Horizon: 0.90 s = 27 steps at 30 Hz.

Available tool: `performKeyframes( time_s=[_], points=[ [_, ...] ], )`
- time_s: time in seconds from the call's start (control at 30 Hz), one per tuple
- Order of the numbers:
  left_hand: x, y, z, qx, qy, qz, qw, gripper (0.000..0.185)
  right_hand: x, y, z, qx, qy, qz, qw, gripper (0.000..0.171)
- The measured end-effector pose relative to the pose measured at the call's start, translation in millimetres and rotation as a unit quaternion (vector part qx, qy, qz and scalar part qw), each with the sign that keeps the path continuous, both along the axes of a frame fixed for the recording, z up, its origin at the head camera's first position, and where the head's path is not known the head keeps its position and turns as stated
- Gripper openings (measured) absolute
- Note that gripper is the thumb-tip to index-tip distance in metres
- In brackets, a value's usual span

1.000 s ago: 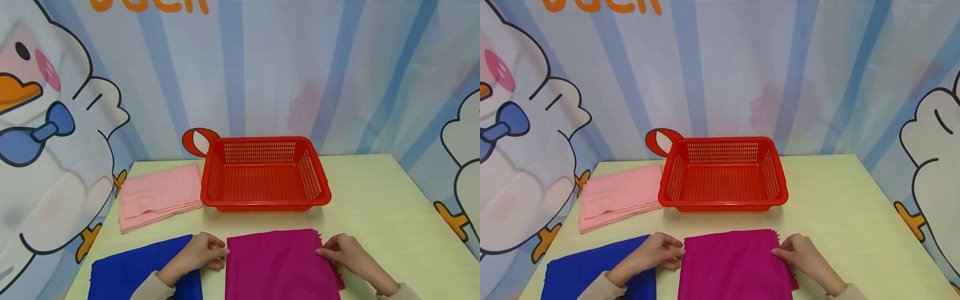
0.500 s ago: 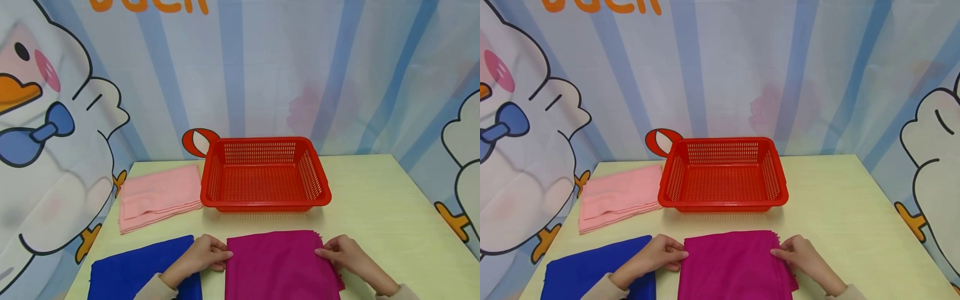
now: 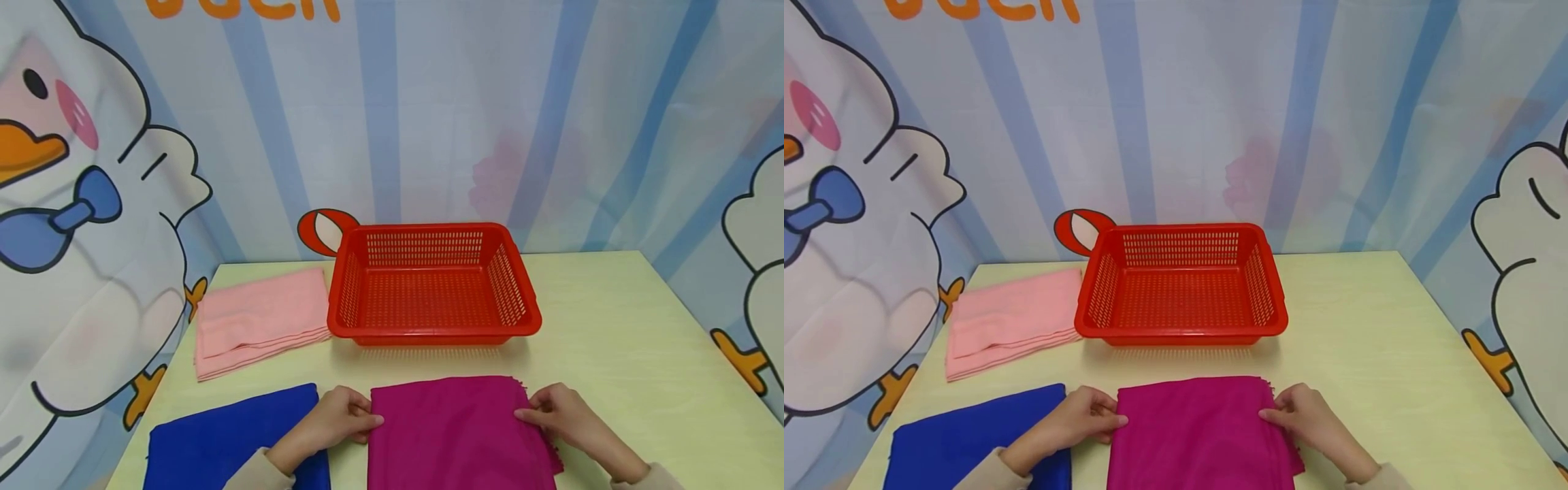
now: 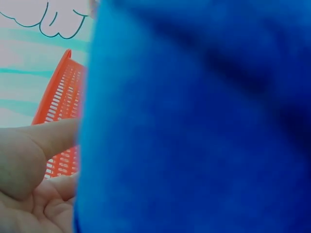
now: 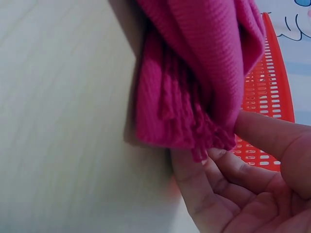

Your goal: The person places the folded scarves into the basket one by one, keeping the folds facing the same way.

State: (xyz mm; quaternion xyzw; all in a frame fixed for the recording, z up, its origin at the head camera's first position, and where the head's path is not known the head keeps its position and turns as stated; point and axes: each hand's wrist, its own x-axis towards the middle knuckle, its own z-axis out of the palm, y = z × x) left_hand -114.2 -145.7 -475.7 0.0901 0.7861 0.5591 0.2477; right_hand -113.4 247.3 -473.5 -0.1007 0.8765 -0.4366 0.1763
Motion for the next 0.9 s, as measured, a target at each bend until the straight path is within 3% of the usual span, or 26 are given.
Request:
performKeyframes(
  time_s=[0.23, 0.5, 0.7, 0.9],
  points=[
    [2.2, 3.3, 0.7, -0.012, 0.036, -0.021, 0.9991, 0.014, 2.1, -2.9, -0.1, 0.022, 0.023, 0.002, 0.999, 0.029],
    [2.7, 4.7, 5.3, -0.025, 0.051, -0.022, 0.9981, 0.014, 3.7, -8.5, -0.1, 0.062, 0.058, -0.011, 0.996, 0.027],
    [3.4, 4.3, 2.2, -0.01, 0.039, -0.007, 0.9992, 0.017, 3.7, -9.2, 1.7, 0.052, 0.034, -0.053, 0.997, 0.017],
    [3.3, 4.4, -0.7, 0.003, 0.019, 0.005, 0.9998, 0.023, 4.2, -6.9, 4.6, 0.021, -0.011, -0.074, 0.997, 0.021]
  ],
)
